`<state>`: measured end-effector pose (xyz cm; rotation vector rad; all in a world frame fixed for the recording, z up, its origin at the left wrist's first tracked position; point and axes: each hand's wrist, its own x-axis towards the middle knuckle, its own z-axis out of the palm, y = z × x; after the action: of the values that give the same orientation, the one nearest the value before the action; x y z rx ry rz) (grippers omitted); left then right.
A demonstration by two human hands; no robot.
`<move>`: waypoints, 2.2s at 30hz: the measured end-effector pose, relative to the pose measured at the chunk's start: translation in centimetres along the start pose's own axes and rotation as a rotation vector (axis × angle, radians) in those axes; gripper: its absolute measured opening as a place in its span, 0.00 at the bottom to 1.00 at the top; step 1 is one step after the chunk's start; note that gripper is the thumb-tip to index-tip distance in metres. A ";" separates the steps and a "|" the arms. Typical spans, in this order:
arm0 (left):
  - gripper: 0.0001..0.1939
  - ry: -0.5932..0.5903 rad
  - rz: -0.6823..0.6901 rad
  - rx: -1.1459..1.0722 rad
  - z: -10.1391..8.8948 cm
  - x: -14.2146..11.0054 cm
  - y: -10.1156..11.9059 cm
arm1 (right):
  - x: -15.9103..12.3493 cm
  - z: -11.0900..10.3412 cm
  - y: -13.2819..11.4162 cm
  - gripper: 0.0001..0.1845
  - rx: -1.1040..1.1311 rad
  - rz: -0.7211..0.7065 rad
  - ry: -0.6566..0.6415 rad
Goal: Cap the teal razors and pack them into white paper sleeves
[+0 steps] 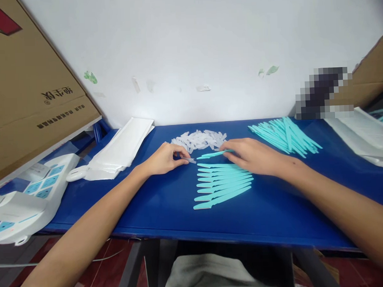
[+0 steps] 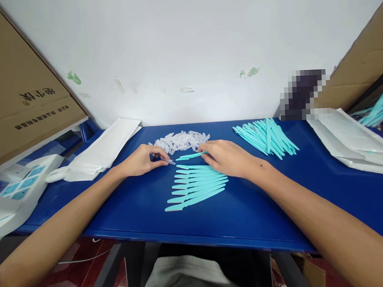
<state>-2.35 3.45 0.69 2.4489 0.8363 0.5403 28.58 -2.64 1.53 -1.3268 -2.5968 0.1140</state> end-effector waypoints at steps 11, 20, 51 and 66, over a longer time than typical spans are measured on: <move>0.10 0.029 -0.046 -0.051 0.6 0.1 -0.5 | 0.1 0.3 -0.2 0.17 -0.006 -0.010 0.024; 0.10 0.087 -0.093 -0.116 0.8 0.3 -0.5 | 0.2 0.9 0.2 0.17 -0.060 -0.061 0.179; 0.15 0.167 -0.413 -0.988 1.3 0.7 0.2 | 0.1 -0.1 -1.1 0.18 -0.239 -0.065 0.497; 0.20 0.198 -0.238 -0.608 2.3 0.5 -0.1 | 0.1 1.1 -1.1 0.15 -0.408 -0.199 0.472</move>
<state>-0.90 3.10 -1.10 1.7407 0.8695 0.8168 27.40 -3.22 0.64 -1.0293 -2.3830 -0.7069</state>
